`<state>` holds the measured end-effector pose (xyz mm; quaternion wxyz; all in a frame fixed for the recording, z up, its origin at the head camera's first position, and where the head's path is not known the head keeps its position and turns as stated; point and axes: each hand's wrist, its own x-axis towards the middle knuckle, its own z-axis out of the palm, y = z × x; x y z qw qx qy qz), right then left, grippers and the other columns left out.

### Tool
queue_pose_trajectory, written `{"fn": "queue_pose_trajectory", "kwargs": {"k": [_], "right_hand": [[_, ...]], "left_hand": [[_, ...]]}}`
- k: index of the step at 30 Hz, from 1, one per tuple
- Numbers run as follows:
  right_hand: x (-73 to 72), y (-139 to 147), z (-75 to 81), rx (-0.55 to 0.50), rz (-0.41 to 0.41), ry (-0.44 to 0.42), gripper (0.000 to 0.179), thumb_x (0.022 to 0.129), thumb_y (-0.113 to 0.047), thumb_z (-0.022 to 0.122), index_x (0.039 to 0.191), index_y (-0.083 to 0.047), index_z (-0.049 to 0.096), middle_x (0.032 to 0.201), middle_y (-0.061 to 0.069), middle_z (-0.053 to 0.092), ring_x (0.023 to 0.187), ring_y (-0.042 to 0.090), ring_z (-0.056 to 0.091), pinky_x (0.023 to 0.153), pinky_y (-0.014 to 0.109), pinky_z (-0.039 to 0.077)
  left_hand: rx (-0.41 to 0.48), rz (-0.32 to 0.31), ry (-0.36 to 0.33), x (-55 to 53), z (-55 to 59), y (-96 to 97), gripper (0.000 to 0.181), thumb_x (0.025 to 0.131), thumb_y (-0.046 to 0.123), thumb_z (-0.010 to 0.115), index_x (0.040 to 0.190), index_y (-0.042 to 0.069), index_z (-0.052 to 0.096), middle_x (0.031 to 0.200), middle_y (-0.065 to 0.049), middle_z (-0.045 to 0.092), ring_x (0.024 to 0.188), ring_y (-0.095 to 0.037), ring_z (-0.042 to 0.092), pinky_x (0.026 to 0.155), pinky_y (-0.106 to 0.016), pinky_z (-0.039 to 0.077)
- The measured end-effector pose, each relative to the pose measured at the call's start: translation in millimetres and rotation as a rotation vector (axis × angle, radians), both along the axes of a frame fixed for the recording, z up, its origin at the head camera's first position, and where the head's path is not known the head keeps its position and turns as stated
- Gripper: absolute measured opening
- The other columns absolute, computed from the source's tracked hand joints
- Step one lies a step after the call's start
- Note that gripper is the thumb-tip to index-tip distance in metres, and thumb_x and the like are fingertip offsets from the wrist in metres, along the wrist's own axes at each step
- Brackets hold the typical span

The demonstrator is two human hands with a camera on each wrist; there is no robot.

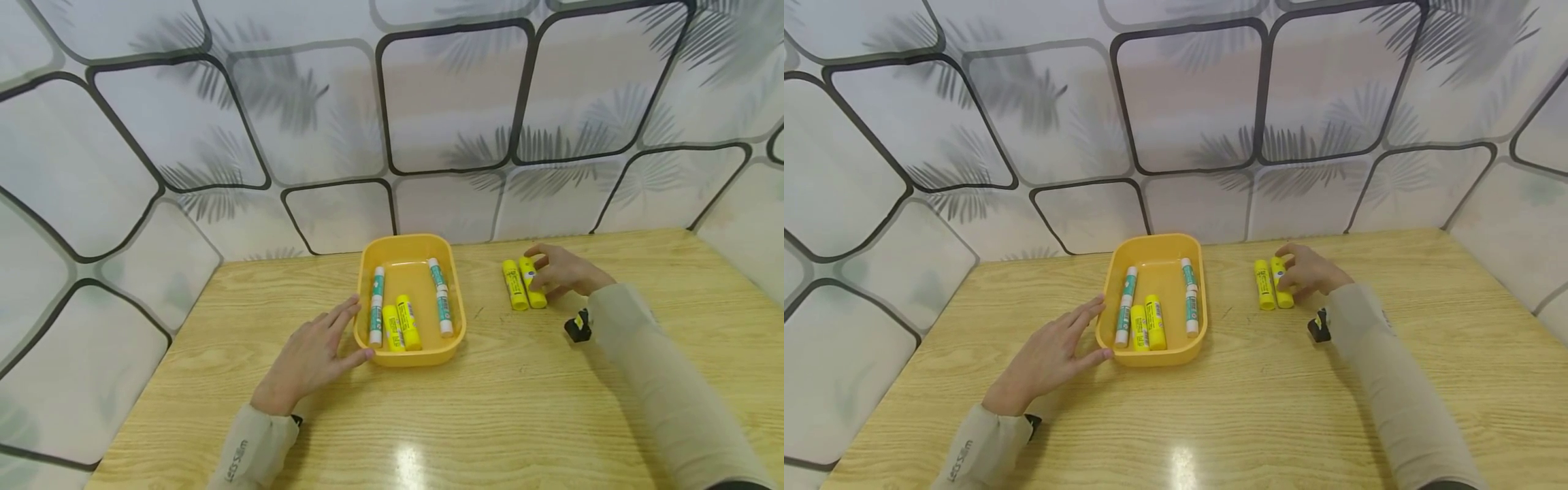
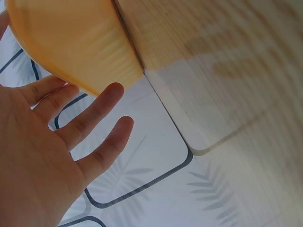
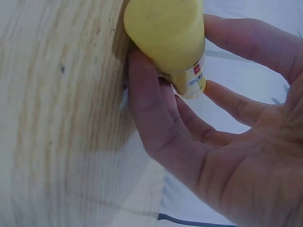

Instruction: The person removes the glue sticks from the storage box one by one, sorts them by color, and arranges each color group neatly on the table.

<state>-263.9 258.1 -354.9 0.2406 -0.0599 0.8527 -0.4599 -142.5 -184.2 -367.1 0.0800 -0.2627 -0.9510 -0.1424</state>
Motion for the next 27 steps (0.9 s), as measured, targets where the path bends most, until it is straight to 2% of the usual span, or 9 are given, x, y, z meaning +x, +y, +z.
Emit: {"fn": "queue_pose_trajectory", "kwargs": {"k": [10,21,27], "right_hand": [[0.7,-2.4,-0.6,0.01,-0.009,-0.006,0.087,0.086,0.002,0.066,0.154,0.011,0.012,0.151,0.046,0.014,0.125,0.053,0.044,0.082,0.05,0.059],[3.5,-2.2,5.2,0.016,0.004,-0.008,0.087,0.088,0.001,0.064,0.154,0.012,0.01,0.15,0.047,0.016,0.126,0.055,0.043,0.086,0.053,0.058],[3.8,-0.6,8.6,-0.001,-0.009,-0.005,0.086,0.089,0.0,0.064,0.154,0.013,0.009,0.149,0.047,0.018,0.126,0.052,0.042,0.087,0.051,0.058]], "left_hand": [[0.0,0.007,-0.017,0.2,-0.7,1.2,0.08,0.094,0.056,0.065,0.15,0.002,0.046,0.159,-0.011,0.039,0.122,-0.039,0.058,0.098,-0.057,0.049],[0.0,0.005,-0.014,0.6,-0.5,0.2,0.08,0.095,0.056,0.064,0.15,0.001,0.046,0.159,-0.012,0.04,0.121,-0.038,0.059,0.099,-0.056,0.049],[-0.002,0.007,-0.015,0.6,0.0,0.0,0.081,0.095,0.057,0.063,0.151,0.002,0.045,0.159,-0.012,0.039,0.121,-0.037,0.059,0.099,-0.055,0.049]]}}
